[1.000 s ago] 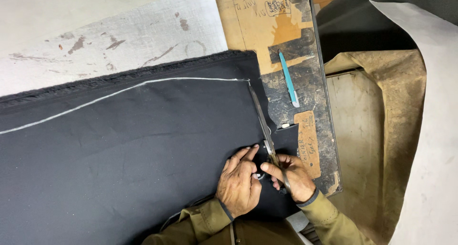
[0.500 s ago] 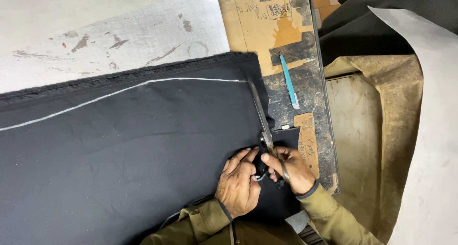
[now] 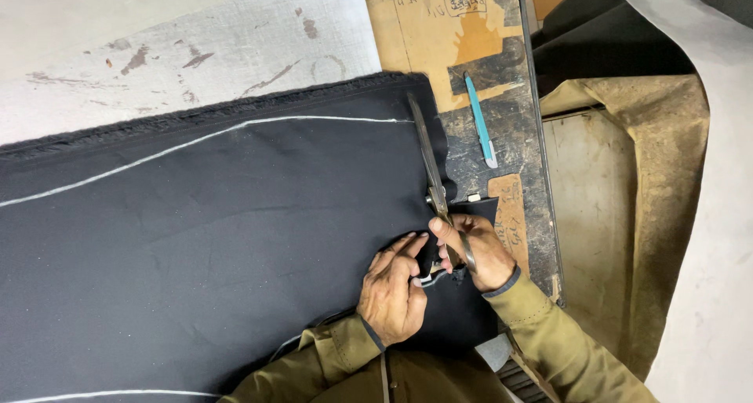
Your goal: The person cuts a large piece of dark fabric along white chalk lines using shears. They follow the marked pattern to separate a garment piece from the main fabric, then lift and fold the cut piece.
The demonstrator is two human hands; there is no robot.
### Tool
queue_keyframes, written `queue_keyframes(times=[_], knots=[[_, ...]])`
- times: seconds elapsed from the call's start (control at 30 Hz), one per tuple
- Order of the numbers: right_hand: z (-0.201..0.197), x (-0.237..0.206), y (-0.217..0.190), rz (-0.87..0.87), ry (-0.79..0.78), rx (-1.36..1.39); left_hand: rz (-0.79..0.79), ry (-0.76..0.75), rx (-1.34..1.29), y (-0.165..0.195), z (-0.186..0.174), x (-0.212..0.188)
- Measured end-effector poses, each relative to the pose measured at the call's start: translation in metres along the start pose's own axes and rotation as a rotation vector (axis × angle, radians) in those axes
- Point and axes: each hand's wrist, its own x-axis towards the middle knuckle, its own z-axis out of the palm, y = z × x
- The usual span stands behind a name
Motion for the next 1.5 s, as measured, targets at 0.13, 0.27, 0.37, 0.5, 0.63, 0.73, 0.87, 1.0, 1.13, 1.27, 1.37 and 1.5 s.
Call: queue_keyframes(times=[0.13,0.27,0.37,0.5,0.63,0.73,0.87,1.0,1.13,1.27,1.37,1.5], knots=[[-0.003,0.003,0.003,-0.029,-0.019,-0.022,-0.06,0.088,-0.092,-0.009,0.007,-0.013],[-0.011,0.008,0.003,-0.021,-0.052,-0.031,-0.8,0.072,-0.152,-0.028,0.01,-0.024],[-0.024,0.008,0.002,-0.076,-0.131,-0.053,-0.891,0.554,-0.776,-0.041,0.001,-0.024],[-0.04,0.001,-0.001,-0.06,-0.227,0.013,-0.85,0.808,-1.05,-0.042,-0.022,-0.012],[-0.051,0.003,-0.009,-0.092,-0.25,-0.109,-0.933,0.849,-1.03,-0.026,-0.04,0.003],[-0.059,0.005,-0.015,-0.09,-0.261,-0.186,-0.893,0.884,-1.01,-0.016,-0.046,0.011],[-0.071,0.008,-0.021,-0.051,-0.289,-0.182,-0.908,0.891,-1.003,-0.016,-0.051,0.011],[-0.088,0.012,-0.031,-0.071,-0.295,-0.358,-0.893,0.915,-0.915,-0.022,-0.053,0.008],[-0.106,0.019,-0.043,-0.062,-0.301,-0.474,-0.863,0.928,-0.905,-0.026,-0.05,0.004],[-0.121,0.025,-0.058,-0.111,-0.428,-0.429,-0.85,0.887,-0.912,-0.033,-0.046,0.0],[-0.127,0.031,-0.074,-0.075,-0.421,-0.607,-0.833,0.93,-0.87,-0.034,-0.044,-0.003],[-0.136,0.037,-0.103,-0.038,-0.384,-0.81,-0.492,0.446,-0.892,-0.015,-0.043,0.001]])
